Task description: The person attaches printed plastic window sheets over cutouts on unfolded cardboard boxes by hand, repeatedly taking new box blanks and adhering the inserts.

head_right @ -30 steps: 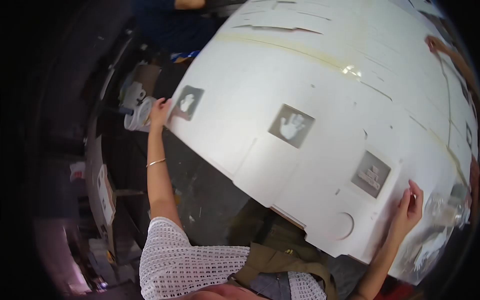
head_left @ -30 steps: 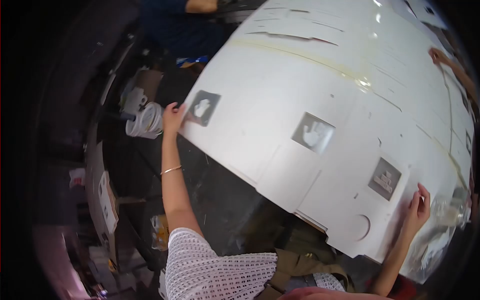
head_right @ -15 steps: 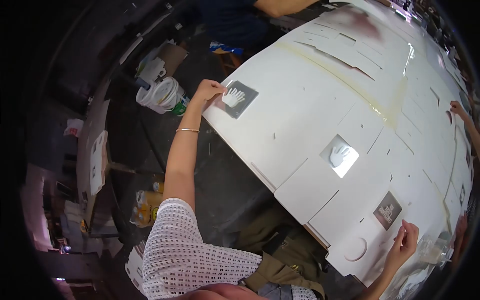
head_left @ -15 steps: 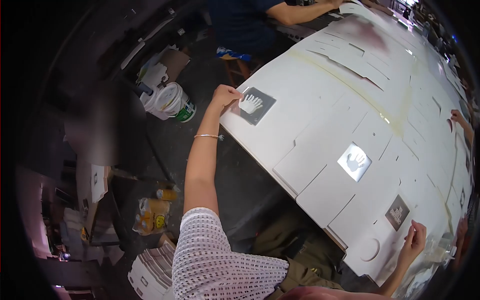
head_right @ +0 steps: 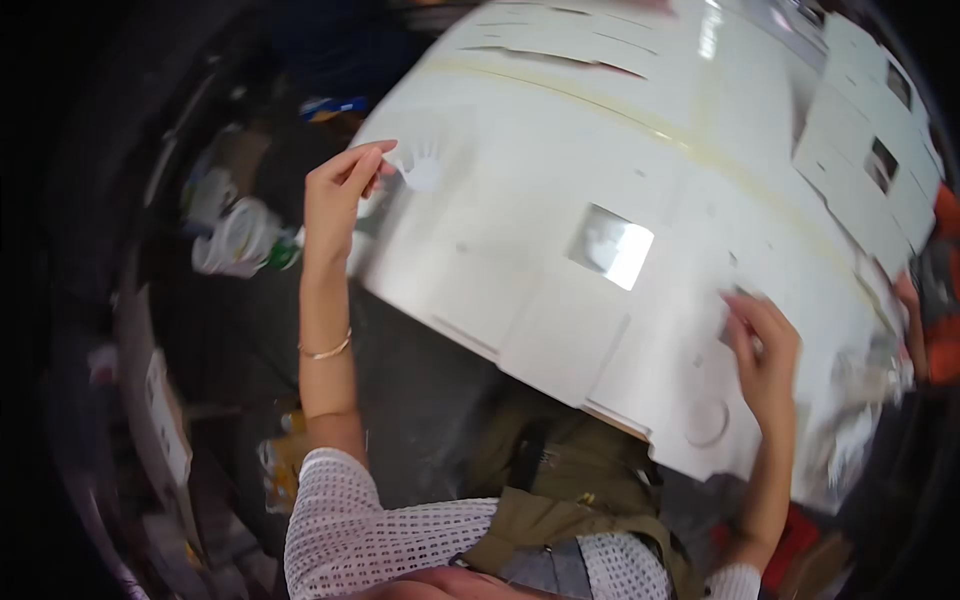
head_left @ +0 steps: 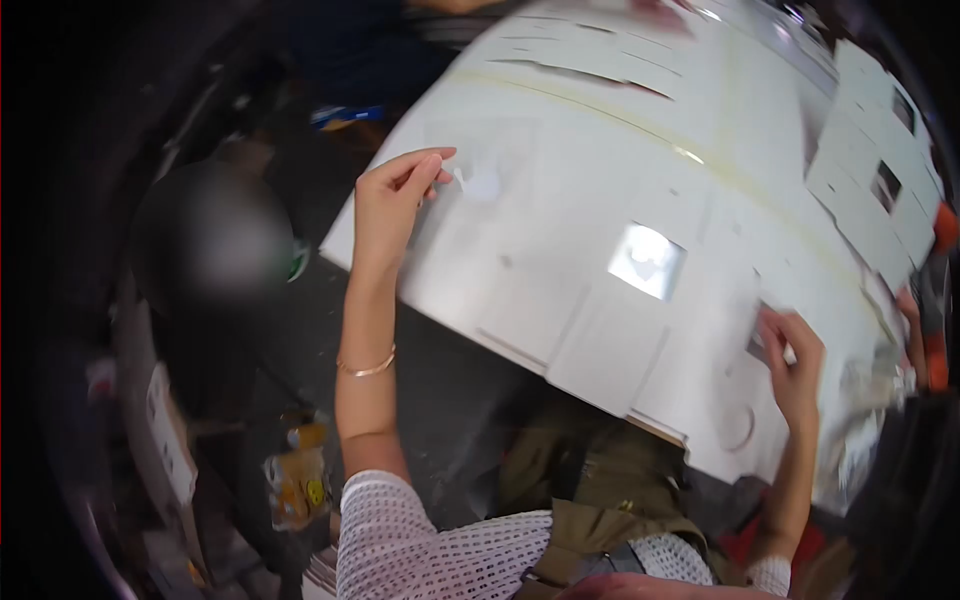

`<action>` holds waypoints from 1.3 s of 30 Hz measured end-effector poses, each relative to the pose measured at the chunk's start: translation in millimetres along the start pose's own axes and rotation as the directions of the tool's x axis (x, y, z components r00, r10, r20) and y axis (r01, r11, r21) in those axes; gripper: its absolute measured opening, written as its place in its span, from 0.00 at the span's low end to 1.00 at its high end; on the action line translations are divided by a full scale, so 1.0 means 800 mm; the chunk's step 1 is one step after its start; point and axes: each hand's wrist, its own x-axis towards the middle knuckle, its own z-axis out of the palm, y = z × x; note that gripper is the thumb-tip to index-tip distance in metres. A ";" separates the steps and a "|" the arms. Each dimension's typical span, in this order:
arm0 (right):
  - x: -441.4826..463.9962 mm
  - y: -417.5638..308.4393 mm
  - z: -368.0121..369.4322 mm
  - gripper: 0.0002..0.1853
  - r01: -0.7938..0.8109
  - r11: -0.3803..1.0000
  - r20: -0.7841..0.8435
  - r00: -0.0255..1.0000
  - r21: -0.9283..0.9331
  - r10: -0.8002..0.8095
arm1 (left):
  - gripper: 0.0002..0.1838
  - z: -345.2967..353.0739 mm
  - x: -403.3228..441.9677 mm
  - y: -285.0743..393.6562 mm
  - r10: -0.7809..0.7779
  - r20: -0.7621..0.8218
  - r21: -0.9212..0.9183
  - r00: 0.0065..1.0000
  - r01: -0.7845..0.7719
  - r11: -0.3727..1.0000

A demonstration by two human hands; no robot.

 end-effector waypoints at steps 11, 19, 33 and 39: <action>0.064 -0.014 0.075 0.11 -0.344 0.721 0.244 0.938 0.601 0.244 | 0.10 0.153 -0.060 0.017 -0.056 0.518 -0.225 0.854 0.199 0.954; 0.087 0.025 0.107 0.06 -0.510 0.625 0.276 0.856 0.591 0.438 | 0.09 0.149 -0.050 -0.010 0.065 0.405 0.028 0.912 -0.084 0.996; 0.092 0.043 0.123 0.06 -0.593 0.609 0.290 0.799 0.526 0.527 | 0.08 0.130 -0.062 -0.037 0.273 0.629 0.174 0.728 -0.474 0.863; 0.089 0.047 0.126 0.06 -0.577 0.623 0.274 0.810 0.528 0.519 | 0.15 0.132 -0.061 -0.032 0.289 0.683 0.202 0.671 -0.554 0.808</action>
